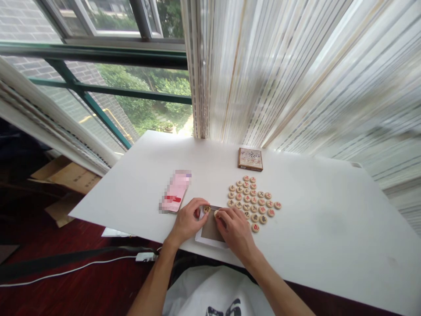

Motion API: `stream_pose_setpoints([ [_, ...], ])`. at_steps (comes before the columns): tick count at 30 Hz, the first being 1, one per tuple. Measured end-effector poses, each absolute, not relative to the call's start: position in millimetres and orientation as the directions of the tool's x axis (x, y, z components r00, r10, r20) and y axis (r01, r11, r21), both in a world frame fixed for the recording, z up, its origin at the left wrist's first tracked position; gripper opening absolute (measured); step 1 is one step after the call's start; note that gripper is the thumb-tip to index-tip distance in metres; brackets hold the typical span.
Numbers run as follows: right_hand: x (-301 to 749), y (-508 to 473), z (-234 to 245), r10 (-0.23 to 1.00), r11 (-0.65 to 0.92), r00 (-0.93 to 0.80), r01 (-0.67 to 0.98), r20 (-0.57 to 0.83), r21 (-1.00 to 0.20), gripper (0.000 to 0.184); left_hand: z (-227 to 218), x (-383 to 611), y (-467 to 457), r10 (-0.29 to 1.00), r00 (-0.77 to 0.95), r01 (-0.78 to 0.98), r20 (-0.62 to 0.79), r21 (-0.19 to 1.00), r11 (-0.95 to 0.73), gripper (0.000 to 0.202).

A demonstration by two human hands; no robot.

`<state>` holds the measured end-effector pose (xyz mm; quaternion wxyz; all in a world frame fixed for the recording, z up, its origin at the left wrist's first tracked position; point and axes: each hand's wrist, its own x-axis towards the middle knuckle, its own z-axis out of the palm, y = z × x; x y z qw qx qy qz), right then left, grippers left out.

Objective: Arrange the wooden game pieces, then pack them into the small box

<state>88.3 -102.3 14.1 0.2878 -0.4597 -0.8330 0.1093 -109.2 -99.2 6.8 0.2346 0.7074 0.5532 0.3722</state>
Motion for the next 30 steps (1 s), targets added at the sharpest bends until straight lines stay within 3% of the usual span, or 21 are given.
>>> stream_pose_setpoints([
  [13,73,-101,5,0.831,0.533,-0.384,0.755,0.402,-0.381,0.012,3,-109,-100,0.961,0.099,0.602,0.258,0.753,-0.264,0.024],
  [30,74,-103,2,0.850,0.503,-0.344,0.756,0.399,-0.419,0.013,6,-109,-100,0.965,0.098,0.614,0.243,0.749,-0.251,0.025],
])
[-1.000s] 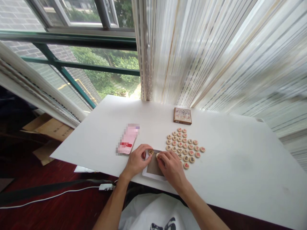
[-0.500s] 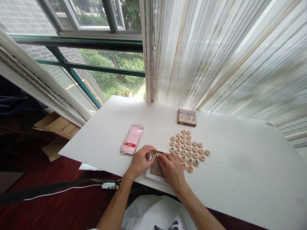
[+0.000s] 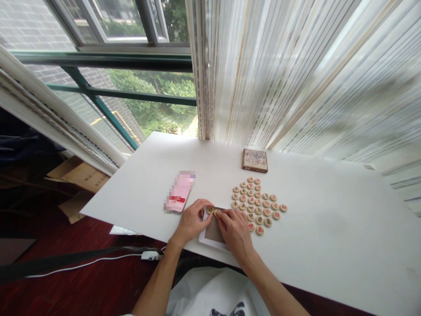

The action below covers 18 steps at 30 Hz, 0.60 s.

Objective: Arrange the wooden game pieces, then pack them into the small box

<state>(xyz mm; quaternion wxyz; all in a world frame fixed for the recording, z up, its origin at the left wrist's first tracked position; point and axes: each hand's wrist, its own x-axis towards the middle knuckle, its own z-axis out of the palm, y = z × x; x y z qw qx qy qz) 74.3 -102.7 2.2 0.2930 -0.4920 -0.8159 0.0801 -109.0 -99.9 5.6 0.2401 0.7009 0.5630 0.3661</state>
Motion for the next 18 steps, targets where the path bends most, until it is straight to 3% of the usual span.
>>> stream_pose_setpoints([
  [6,75.5,-102.9,-2.1,0.856,0.497,-0.348,0.757,0.383,-0.423,0.018,7.6,-109.5,-100.5,0.975,0.112,0.623,0.191,0.751,-0.218,0.030],
  [18,73.5,-102.5,-2.8,0.862,0.477,-0.325,0.781,0.389,-0.403,0.011,5.7,-109.0,-101.0,0.975,0.110,0.632,0.194,0.743,-0.219,0.027],
])
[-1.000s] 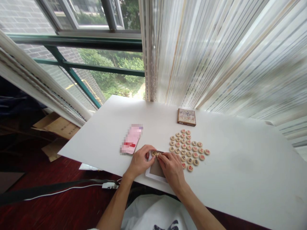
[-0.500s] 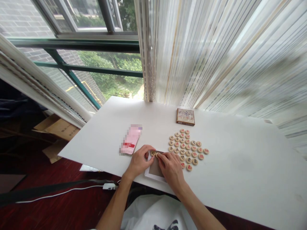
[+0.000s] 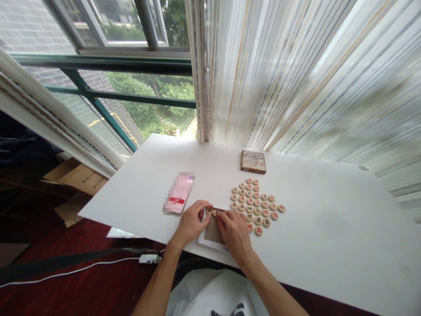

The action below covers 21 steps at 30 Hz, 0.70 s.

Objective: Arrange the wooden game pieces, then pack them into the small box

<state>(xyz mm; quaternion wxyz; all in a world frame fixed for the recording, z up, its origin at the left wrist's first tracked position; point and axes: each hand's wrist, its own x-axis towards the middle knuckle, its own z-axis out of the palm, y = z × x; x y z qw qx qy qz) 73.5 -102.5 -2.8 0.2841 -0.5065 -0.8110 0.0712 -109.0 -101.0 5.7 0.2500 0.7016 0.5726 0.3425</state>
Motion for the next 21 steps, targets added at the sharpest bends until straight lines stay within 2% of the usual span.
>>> stream_pose_setpoints([
  [14,74.8,-104.1,-0.4,0.844,0.513,-0.363,0.762,0.395,-0.395,0.016,4.0,-109.7,-100.4,0.979,0.110,0.623,0.173,0.755,-0.204,0.032],
  [21,78.8,-108.5,4.9,0.836,0.536,-0.369,0.708,0.406,-0.459,0.021,6.6,-113.2,-98.0,0.980,0.127,0.621,0.152,0.759,-0.198,0.034],
])
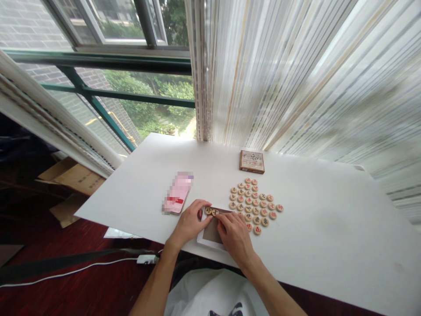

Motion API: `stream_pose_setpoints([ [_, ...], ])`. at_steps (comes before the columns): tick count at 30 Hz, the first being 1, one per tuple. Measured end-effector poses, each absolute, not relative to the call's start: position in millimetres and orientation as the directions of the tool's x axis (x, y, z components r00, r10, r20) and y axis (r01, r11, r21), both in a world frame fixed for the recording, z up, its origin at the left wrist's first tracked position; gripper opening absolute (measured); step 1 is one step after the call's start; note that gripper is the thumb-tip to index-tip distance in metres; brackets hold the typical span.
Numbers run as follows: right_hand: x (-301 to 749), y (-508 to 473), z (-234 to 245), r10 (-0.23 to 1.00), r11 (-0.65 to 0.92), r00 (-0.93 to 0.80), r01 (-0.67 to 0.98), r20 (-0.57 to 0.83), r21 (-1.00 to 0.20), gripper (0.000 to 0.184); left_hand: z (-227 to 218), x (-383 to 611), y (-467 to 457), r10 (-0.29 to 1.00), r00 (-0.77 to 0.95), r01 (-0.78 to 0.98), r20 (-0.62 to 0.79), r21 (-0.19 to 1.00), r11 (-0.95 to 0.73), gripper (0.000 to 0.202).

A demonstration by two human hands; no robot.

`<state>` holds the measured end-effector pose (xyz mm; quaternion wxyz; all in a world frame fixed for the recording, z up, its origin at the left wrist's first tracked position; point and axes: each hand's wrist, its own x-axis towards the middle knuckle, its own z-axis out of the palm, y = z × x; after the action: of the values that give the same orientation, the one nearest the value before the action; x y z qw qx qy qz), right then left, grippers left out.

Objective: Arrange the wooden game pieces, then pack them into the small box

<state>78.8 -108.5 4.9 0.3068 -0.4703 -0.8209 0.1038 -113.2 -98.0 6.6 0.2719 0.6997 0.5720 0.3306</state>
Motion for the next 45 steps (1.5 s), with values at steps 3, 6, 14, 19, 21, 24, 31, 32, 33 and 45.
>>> stream_pose_setpoints([
  [3,87,-114,10,0.829,0.549,-0.352,0.658,0.435,-0.515,0.024,15,-116,-97,0.975,0.161,0.644,0.156,0.731,-0.224,0.039],
  [6,105,-122,13,0.815,0.563,-0.301,0.612,0.494,-0.556,0.025,25,-115,-95,0.956,0.202,0.711,0.213,0.639,-0.293,0.044],
  [14,189,-134,6,0.784,0.484,-0.062,0.684,0.618,-0.545,0.026,30,-106,-82,0.926,0.334,0.668,0.175,0.650,-0.363,0.040],
  [19,225,-136,-4,0.791,0.297,0.096,0.804,0.605,-0.515,0.018,23,-108,-80,0.930,0.331,0.639,0.159,0.688,-0.345,0.030],
  [21,230,-135,-6,0.798,0.258,0.129,0.810,0.589,-0.527,0.017,21,-109,-80,0.931,0.329,0.633,0.157,0.695,-0.341,0.029],
  [24,230,-133,-6,0.813,0.246,0.141,0.796,0.565,-0.552,0.016,19,-109,-80,0.934,0.317,0.630,0.163,0.700,-0.336,0.029],
  [31,231,-132,-5,0.840,0.234,0.162,0.753,0.518,-0.615,0.015,21,-110,-81,0.937,0.328,0.644,0.122,0.697,-0.316,0.035],
  [32,232,-132,-6,0.841,0.228,0.171,0.747,0.513,-0.624,0.015,21,-110,-81,0.936,0.331,0.645,0.119,0.696,-0.316,0.035],
  [33,232,-132,-6,0.842,0.222,0.180,0.742,0.508,-0.633,0.015,21,-110,-81,0.936,0.331,0.646,0.119,0.694,-0.317,0.035],
  [45,240,-131,-15,0.877,0.028,0.402,0.505,0.264,-0.863,0.020,14,-111,-82,0.939,0.305,0.611,0.159,0.723,-0.321,0.030],
])
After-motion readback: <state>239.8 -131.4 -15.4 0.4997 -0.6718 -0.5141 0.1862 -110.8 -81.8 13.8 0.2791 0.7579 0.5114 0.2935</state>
